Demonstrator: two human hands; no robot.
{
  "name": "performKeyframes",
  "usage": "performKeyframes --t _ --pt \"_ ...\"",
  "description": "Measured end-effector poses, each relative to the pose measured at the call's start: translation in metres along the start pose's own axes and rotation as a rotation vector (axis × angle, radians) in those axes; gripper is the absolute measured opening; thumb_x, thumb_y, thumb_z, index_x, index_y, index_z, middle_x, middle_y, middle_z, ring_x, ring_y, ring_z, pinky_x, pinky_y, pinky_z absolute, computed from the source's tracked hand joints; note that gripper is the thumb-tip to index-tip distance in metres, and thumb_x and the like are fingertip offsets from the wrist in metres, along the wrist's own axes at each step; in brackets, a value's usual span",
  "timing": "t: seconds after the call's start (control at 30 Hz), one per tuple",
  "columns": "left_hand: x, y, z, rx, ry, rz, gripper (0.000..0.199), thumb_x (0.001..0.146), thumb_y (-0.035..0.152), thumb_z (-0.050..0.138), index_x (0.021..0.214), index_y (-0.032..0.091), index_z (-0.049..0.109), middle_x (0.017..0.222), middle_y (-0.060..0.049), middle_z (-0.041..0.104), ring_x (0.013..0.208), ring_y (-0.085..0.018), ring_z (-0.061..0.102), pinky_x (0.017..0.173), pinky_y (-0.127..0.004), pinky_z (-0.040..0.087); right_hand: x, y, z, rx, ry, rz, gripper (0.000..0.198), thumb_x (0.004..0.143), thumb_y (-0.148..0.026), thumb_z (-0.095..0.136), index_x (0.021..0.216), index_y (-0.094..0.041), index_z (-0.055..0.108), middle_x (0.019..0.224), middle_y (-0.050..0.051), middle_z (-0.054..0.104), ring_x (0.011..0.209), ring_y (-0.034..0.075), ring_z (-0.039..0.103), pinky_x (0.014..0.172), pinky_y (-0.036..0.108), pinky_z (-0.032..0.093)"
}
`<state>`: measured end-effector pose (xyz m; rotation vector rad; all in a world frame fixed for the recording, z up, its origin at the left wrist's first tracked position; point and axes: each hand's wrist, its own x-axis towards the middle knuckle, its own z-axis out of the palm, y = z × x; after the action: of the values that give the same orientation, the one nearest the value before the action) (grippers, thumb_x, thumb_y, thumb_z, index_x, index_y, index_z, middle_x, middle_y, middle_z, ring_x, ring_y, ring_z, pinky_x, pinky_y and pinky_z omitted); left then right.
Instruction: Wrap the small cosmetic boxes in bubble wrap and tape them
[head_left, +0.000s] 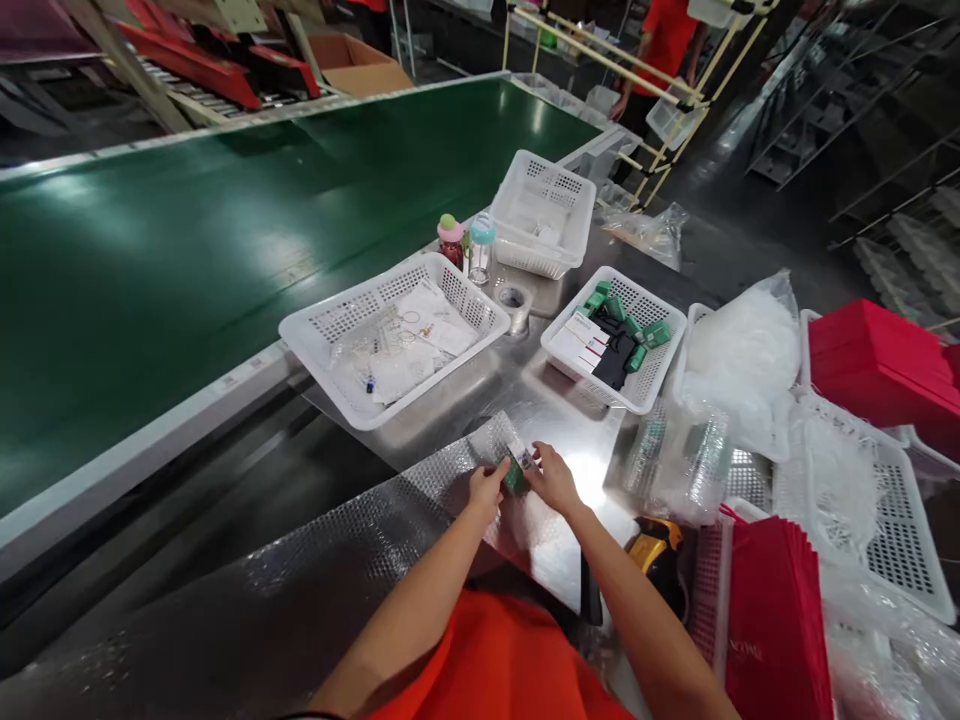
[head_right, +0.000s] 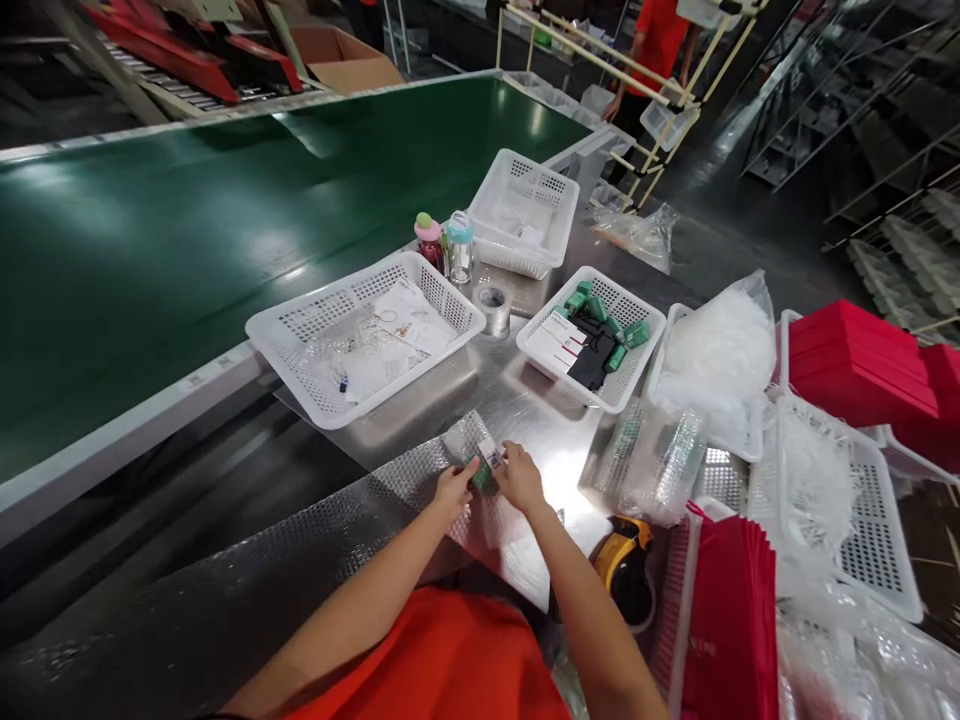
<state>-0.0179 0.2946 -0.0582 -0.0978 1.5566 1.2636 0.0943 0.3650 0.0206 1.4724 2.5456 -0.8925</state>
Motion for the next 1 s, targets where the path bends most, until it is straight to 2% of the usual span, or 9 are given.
performKeyframes --t 0.07,0.17,0.33,0.5,0.67,0.77,0.83,0.9,1.0 --pt "-0.004 0.002 -0.009 -0.040 -0.031 -0.032 0.056 0.057 0.062 0.088 0.080 0.017 0.064 0.073 -0.004 0.070 0.065 -0.018 0.067 0.062 -0.031 0.055 0.010 0.007 -0.003 0.041 -0.056 0.004 0.052 0.081 -0.020 0.071 0.130 -0.016 0.055 0.115 0.009 0.064 0.094 0.018 0.062 0.086 0.030 0.049" --pt "-0.006 0.005 -0.028 -0.032 -0.038 -0.080 0.049 0.060 0.055 0.090 0.076 0.017 0.063 0.069 -0.004 0.069 0.061 -0.017 0.066 0.063 -0.033 0.057 0.016 0.007 0.006 0.044 -0.066 -0.003 0.054 0.071 -0.027 0.083 0.118 -0.018 0.060 0.114 0.007 0.064 0.102 0.020 0.062 0.086 0.029 0.050" --pt "-0.004 0.007 -0.068 0.079 0.072 -0.087 0.038 0.064 0.036 0.088 0.061 0.019 0.054 0.051 0.001 0.057 0.048 -0.018 0.060 0.054 -0.034 0.053 0.001 -0.025 0.039 0.023 -0.018 0.019 0.065 0.064 -0.029 0.084 0.121 -0.020 0.054 0.120 0.007 0.061 0.109 0.024 0.059 0.090 0.035 0.049" --pt "-0.017 0.004 -0.092 0.050 0.084 -0.004 0.026 0.073 0.038 0.078 0.072 0.017 0.063 0.061 0.000 0.063 0.055 -0.014 0.060 0.056 -0.026 0.050 -0.025 -0.075 0.074 -0.181 0.140 0.147 0.059 0.076 -0.032 0.077 0.129 -0.020 0.055 0.134 0.017 0.056 0.122 0.033 0.054 0.098 0.044 0.047" --pt "-0.027 0.003 -0.105 0.010 0.073 0.034 0.042 0.065 0.054 0.080 0.072 0.015 0.067 0.068 -0.004 0.068 0.061 -0.014 0.060 0.058 -0.026 0.049 -0.049 -0.117 0.106 -0.312 0.152 0.095 0.038 0.096 -0.022 0.053 0.133 -0.023 0.056 0.157 0.022 0.040 0.140 0.039 0.042 0.108 0.059 0.037" --pt "-0.025 0.003 -0.117 0.044 0.118 0.011 0.045 0.062 0.056 0.081 0.074 0.015 0.067 0.069 -0.004 0.068 0.062 -0.016 0.061 0.060 -0.029 0.052 -0.056 -0.123 0.106 -0.242 0.127 -0.023 0.045 0.096 -0.017 0.048 0.140 -0.021 0.052 0.157 0.021 0.042 0.138 0.039 0.044 0.108 0.059 0.038" --pt "-0.023 0.002 -0.125 0.091 0.165 -0.015 0.044 0.067 0.056 0.079 0.075 0.016 0.064 0.066 -0.003 0.065 0.058 -0.016 0.061 0.058 -0.031 0.053 -0.054 -0.119 0.096 -0.141 0.113 -0.028 0.053 0.092 -0.020 0.054 0.145 -0.018 0.047 0.153 0.021 0.046 0.134 0.035 0.049 0.108 0.052 0.041" --pt "-0.022 0.002 -0.130 0.152 0.208 -0.021 0.041 0.072 0.055 0.075 0.076 0.017 0.061 0.065 -0.002 0.062 0.056 -0.016 0.061 0.056 -0.032 0.054 -0.047 -0.113 0.083 -0.039 0.078 0.114 0.068 0.085 -0.031 0.066 0.147 -0.013 0.044 0.150 0.022 0.049 0.132 0.035 0.050 0.107 0.048 0.044" --pt "-0.018 0.004 -0.124 0.292 0.232 0.028 0.039 0.077 0.055 0.071 0.076 0.017 0.061 0.064 0.000 0.060 0.056 -0.015 0.061 0.055 -0.032 0.055 -0.036 -0.103 0.067 0.114 -0.100 0.306 0.081 0.073 -0.044 0.076 0.141 -0.010 0.047 0.138 0.022 0.058 0.125 0.036 0.057 0.098 0.042 0.049"
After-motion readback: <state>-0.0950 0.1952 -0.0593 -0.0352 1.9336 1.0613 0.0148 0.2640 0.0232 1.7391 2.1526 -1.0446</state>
